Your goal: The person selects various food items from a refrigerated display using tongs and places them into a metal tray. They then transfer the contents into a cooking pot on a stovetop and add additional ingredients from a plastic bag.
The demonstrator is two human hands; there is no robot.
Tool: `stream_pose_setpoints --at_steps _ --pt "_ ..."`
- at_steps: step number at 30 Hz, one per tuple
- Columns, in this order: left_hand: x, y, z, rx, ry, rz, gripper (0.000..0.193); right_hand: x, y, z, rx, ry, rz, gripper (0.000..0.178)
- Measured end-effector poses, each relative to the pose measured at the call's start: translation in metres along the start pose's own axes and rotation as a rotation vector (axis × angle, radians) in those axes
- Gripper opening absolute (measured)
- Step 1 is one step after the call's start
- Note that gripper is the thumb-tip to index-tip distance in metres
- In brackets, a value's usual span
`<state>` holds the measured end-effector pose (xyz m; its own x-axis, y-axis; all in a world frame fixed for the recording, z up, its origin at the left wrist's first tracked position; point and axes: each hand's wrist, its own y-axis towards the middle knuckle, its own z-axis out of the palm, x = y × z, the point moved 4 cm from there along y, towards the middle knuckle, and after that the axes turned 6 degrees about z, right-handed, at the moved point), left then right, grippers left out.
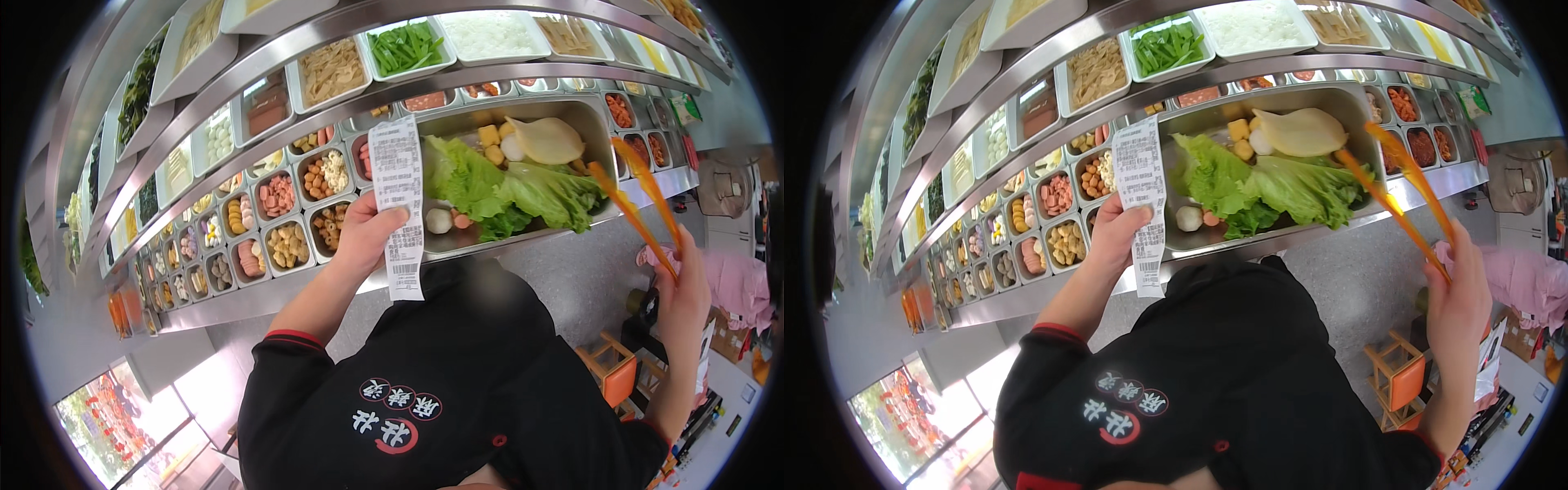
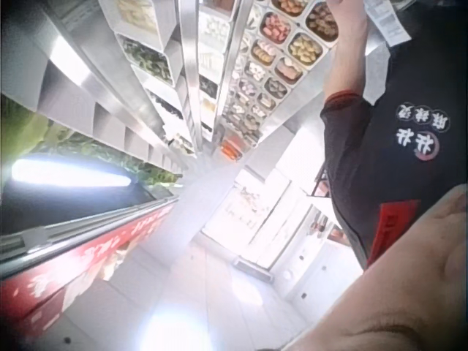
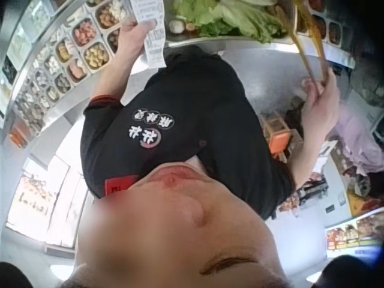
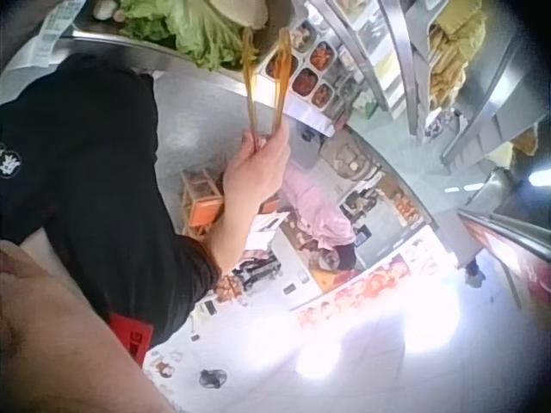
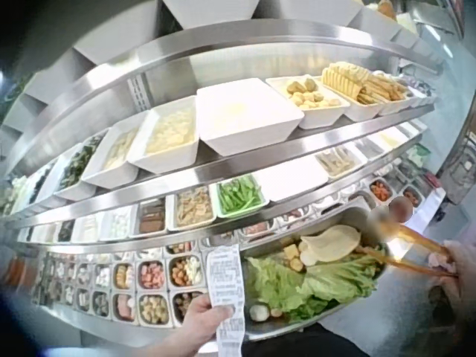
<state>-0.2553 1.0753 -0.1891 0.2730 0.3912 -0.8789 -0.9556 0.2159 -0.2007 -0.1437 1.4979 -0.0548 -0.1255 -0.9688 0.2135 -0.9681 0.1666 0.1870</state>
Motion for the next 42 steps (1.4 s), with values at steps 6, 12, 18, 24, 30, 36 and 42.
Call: stream_pose_setpoints --at_steps 6,12,18,24,30,36,42 --pt "0.017 0.003 0.017 0.113 -0.061 -0.002 0.027 -0.017 -0.035 -0.006 -0.281 0.203 0.071 0.043" --pt "0.033 0.003 0.025 0.152 -0.095 -0.063 0.025 0.013 -0.033 0.028 0.034 -0.041 -0.163 0.041" --pt "0.041 -0.005 0.030 0.157 -0.092 -0.071 0.030 0.005 -0.046 0.014 -0.068 0.114 -0.059 0.044" --pt "0.043 -0.012 0.033 0.179 -0.111 -0.052 0.033 -0.009 -0.069 0.024 -0.074 0.143 -0.023 0.046" --pt "0.043 -0.011 0.035 0.215 -0.100 -0.060 0.034 -0.028 -0.093 0.015 -0.069 0.267 0.172 0.049" --pt "0.046 -0.015 0.035 0.226 -0.079 -0.073 0.032 -0.019 -0.113 0.024 -0.271 0.560 0.112 0.052" --pt "0.046 -0.021 0.027 0.256 0.012 -0.004 0.035 -0.015 -0.115 0.038 0.054 0.624 0.303 0.048"
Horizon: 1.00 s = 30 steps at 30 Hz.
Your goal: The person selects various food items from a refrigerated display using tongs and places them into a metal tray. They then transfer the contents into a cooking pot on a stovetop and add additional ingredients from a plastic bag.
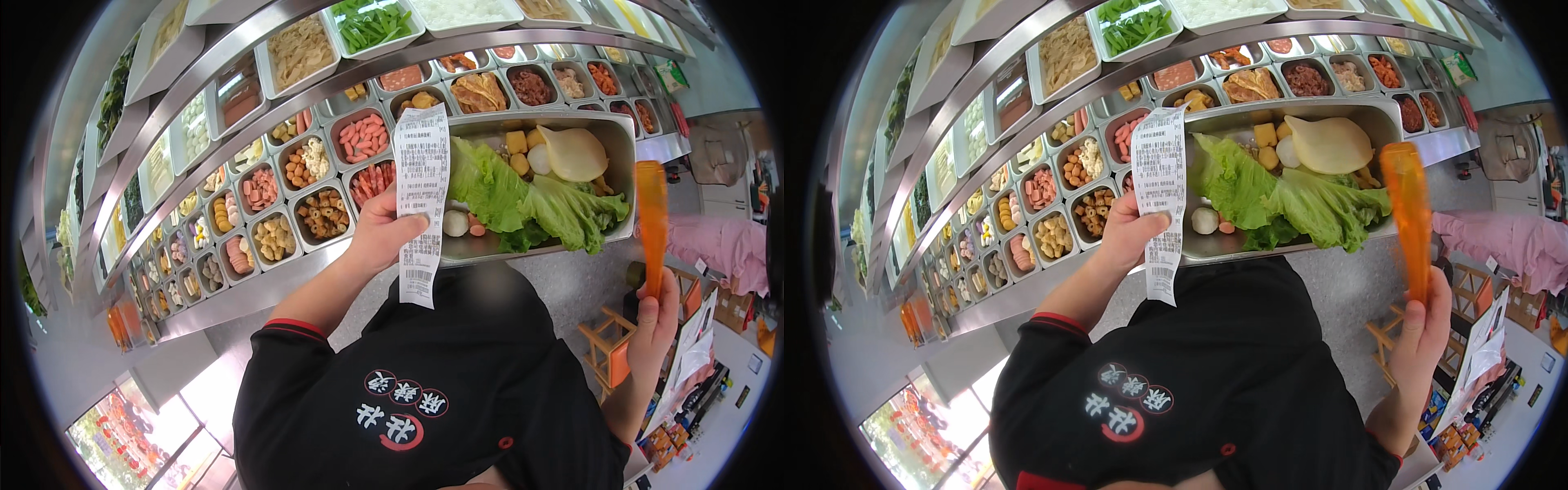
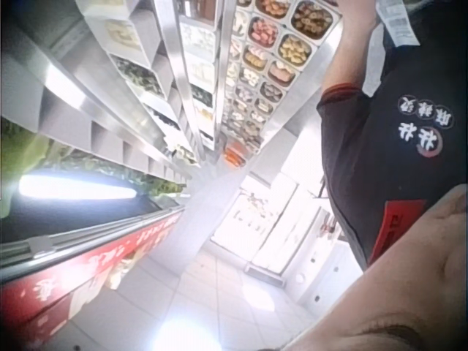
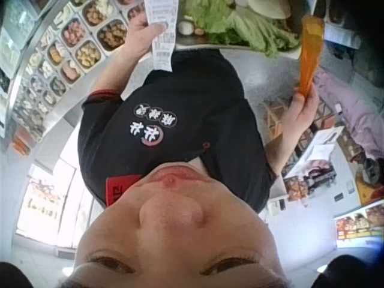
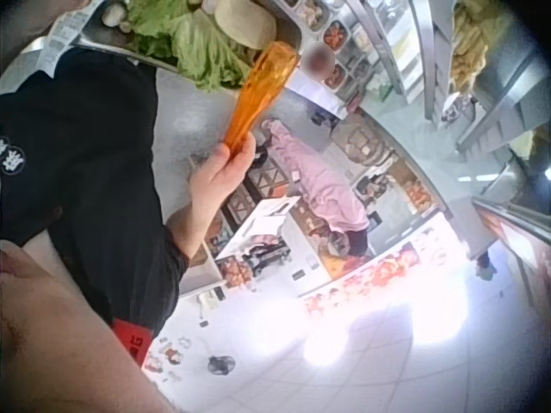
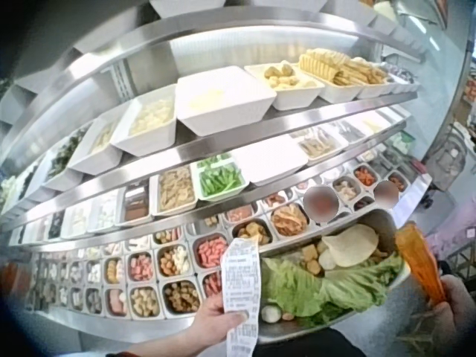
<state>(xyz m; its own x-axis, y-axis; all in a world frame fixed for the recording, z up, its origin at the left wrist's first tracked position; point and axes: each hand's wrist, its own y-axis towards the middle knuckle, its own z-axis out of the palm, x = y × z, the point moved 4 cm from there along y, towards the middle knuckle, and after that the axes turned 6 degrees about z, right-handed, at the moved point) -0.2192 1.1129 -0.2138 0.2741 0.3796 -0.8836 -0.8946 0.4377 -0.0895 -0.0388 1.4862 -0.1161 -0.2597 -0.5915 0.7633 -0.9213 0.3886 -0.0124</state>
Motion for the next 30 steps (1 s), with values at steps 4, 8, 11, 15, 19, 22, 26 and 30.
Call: stream_pose_setpoints --at_steps 4,8,11,15,19,22,26,30 --pt "0.004 -0.005 -0.009 0.014 0.086 0.050 0.036 -0.003 -0.004 0.009 -0.035 0.155 0.051 0.051" --pt "0.006 -0.012 -0.019 -0.006 0.165 0.054 0.036 -0.003 -0.005 0.020 0.045 0.207 0.078 0.056" --pt "0.006 -0.017 -0.024 -0.004 0.239 0.070 0.036 0.000 -0.003 0.026 0.112 0.210 0.094 0.059" --pt "0.005 -0.025 -0.028 -0.021 0.183 0.084 0.036 0.005 0.001 0.037 0.149 0.235 0.091 0.060" --pt "-0.002 -0.029 -0.027 -0.013 0.255 0.118 0.036 0.009 0.008 0.045 0.194 0.257 0.105 0.059" --pt "-0.012 -0.030 -0.022 0.023 0.349 0.137 0.036 0.012 0.010 0.047 0.242 0.224 0.117 0.057" --pt "-0.021 -0.029 -0.011 0.064 0.403 0.120 0.042 0.012 0.011 0.046 0.247 0.241 0.126 0.054" --pt "-0.021 -0.027 -0.003 0.112 0.331 0.088 0.043 0.009 0.010 0.043 0.234 0.257 0.134 0.053"
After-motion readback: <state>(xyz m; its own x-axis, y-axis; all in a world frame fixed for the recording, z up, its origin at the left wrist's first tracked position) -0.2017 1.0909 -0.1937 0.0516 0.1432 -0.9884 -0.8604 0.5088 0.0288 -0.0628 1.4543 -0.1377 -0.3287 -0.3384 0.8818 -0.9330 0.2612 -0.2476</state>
